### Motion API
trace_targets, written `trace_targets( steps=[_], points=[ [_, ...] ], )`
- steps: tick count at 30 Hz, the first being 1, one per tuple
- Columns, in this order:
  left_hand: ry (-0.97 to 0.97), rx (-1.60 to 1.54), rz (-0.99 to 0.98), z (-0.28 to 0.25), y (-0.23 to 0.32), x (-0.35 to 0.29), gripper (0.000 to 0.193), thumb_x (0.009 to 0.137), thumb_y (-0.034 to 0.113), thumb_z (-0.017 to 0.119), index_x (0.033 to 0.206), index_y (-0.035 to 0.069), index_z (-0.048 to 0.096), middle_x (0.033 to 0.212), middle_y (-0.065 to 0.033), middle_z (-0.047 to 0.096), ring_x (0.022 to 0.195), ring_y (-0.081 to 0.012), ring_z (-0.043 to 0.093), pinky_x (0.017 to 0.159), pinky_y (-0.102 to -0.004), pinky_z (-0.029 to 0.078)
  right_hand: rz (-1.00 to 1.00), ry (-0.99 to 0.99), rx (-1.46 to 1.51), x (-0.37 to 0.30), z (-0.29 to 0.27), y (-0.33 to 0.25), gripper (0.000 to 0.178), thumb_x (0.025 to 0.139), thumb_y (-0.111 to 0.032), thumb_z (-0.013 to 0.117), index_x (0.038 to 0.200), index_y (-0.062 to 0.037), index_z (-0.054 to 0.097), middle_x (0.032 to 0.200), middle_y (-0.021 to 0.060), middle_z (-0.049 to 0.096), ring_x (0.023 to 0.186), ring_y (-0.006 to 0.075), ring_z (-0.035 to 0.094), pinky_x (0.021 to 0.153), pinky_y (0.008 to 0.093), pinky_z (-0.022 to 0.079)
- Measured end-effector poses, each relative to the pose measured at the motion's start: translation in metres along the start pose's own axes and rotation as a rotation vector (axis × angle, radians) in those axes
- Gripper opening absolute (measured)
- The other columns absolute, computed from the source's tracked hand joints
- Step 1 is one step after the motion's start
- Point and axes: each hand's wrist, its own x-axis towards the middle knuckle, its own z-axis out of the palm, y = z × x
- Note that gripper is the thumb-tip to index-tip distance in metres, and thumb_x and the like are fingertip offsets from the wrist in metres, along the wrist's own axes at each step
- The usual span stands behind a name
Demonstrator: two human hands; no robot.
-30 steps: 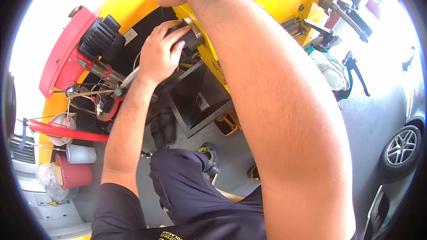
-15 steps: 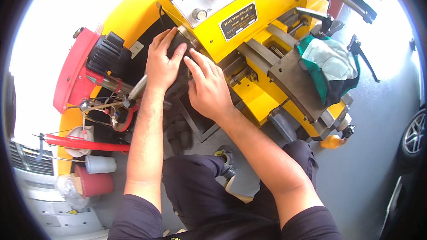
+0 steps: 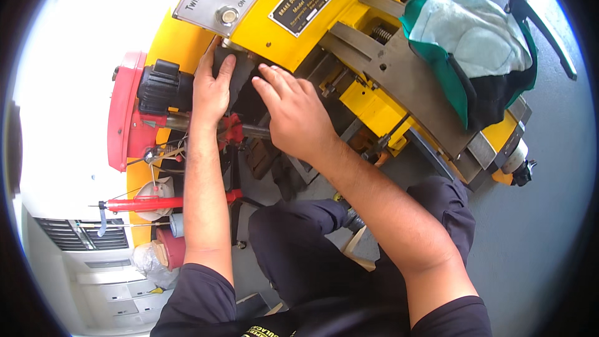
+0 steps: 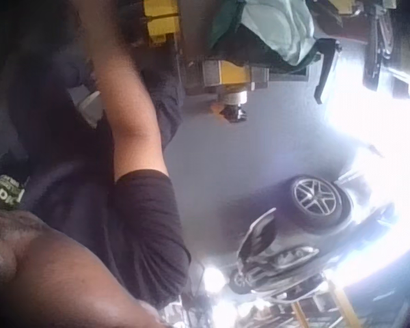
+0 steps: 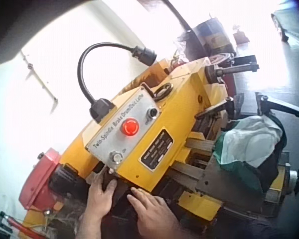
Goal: The person cleans a brake lathe spindle with a cloth, adjusts a metal plate, and operates a handle to move a component.
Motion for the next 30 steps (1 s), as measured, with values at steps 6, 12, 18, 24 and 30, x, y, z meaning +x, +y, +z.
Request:
trace_targets(
  steps=[6,12,18,24,30],
  points=[
    [0.02,0.008,-0.046,-0.007,0.0,0.008,0.049,0.102,0.03,0.07,0.139,-0.001,0.06,0.118,-0.0152,0.072,0.109,-0.0252,0.069,0.096,-0.0358,0.053,0.095,0.002,0.069,-0.007,0.003,-0.002,0.059,0.081,0.005,0.057,0.14,0.0008,0.055,0.149,0.0213,0.055,0.139,0.0356,0.051,0.109,0.0469,0.043],
    [-0.009,-0.123,-0.149,-0.014,-0.01,0.013,0.054,0.094,0.034,0.08,0.131,-0.003,0.064,0.115,-0.0133,0.072,0.098,-0.0177,0.069,0.083,-0.0312,0.055,0.191,0.004,0.228,-0.005,0.013,-0.002,0.059,0.08,0.002,0.061,0.139,0.0008,0.053,0.142,0.0217,0.058,0.13,0.0387,0.057,0.103,0.0493,0.049],
    [-0.005,-0.092,-0.089,-0.017,-0.006,0.016,0.062,0.088,0.036,0.086,0.129,-0.004,0.063,0.119,-0.0164,0.071,0.096,-0.0205,0.069,0.083,-0.0339,0.055,0.287,-0.057,0.374,-0.002,0.019,0.001,0.059,0.08,0.0,0.062,0.139,0.0,0.051,0.135,0.0239,0.061,0.127,0.0415,0.058,0.104,0.0494,0.05],
    [0.311,0.218,-0.053,-0.004,0.004,-0.006,0.06,0.073,0.04,0.097,0.099,-0.004,0.065,0.096,-0.0146,0.067,0.083,-0.0249,0.066,0.077,-0.0368,0.054,0.295,-0.072,0.41,0.001,0.01,-0.004,0.058,0.08,0.002,0.062,0.137,0.0008,0.052,0.137,0.0246,0.058,0.127,0.0428,0.057,0.106,0.0493,0.049],
    [0.259,0.111,-0.269,-0.005,0.013,-0.006,0.064,0.072,0.043,0.097,0.101,-0.004,0.064,0.089,-0.0131,0.066,0.083,-0.023,0.065,0.077,-0.0357,0.054,-0.056,0.072,0.134,0.012,0.017,-0.022,0.065,0.08,0.005,0.057,0.144,0.007,0.048,0.153,0.0271,0.047,0.142,0.0442,0.046,0.119,0.0503,0.038]
  ],
)
